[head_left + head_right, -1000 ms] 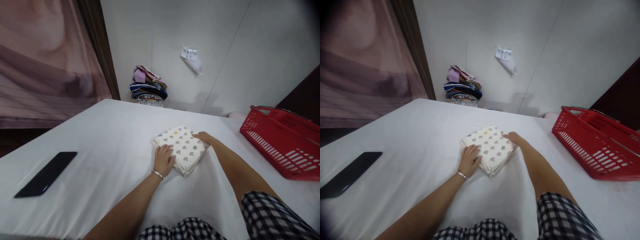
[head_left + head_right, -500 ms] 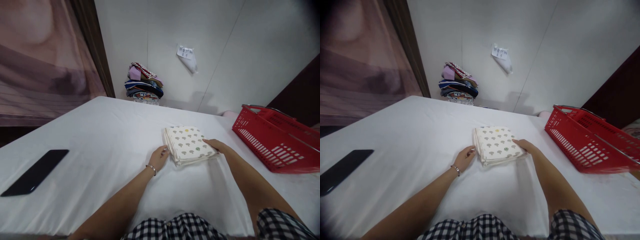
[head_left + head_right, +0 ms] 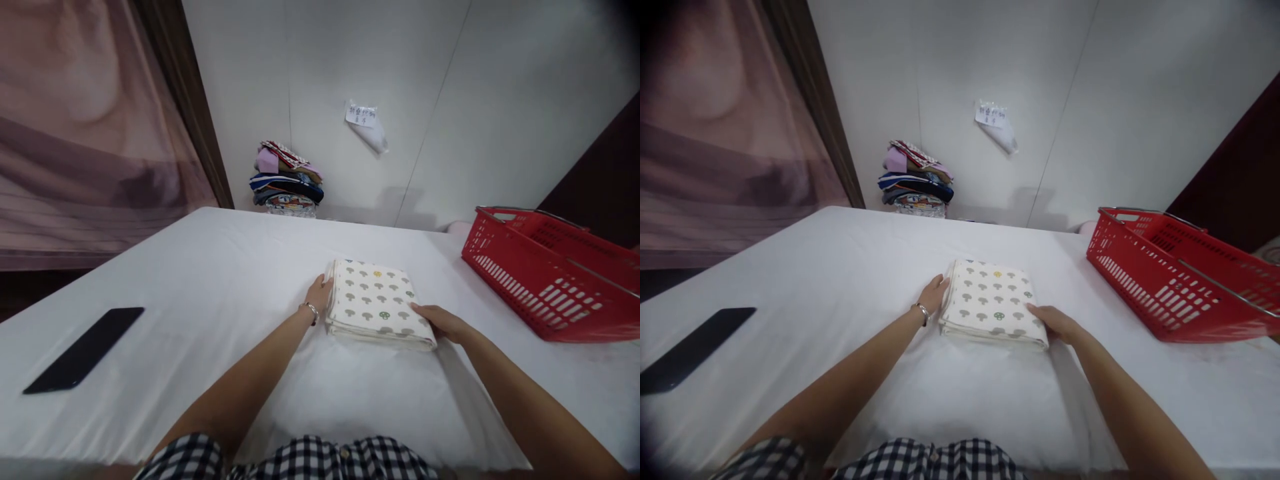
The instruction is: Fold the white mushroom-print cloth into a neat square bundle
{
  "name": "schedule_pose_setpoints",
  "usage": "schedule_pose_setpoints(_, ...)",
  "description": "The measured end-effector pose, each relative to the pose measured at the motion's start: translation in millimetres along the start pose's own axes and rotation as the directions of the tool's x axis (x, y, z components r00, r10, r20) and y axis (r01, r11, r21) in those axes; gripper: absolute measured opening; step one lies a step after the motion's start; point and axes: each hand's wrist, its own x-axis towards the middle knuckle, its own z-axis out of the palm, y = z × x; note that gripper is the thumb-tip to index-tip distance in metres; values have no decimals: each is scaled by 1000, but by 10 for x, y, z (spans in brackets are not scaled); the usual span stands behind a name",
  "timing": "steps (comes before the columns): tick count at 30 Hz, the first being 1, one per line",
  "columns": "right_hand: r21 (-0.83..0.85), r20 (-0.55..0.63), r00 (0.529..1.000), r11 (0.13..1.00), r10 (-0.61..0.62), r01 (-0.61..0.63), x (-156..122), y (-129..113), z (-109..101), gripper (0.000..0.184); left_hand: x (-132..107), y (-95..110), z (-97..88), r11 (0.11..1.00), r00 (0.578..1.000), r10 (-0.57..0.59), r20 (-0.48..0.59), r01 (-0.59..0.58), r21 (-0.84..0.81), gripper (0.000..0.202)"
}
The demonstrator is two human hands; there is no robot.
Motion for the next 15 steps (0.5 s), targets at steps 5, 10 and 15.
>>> schedule_pose_setpoints(5,40,-139,983,992,-116,123,75,45,-68,44,-5,6,162,999,998,9,66,-12,41,67)
schedule_pose_setpoints(10,99,-269,950,976,-159,192,251,-29,-61,45,76,-63,149,998,999,17,37,-19,59,68)
schedule_pose_setpoints(15,-18,-391,904,984,-171,179,483,-187,-28,59,286,4,177,993,998,66,-7,-65,97,65)
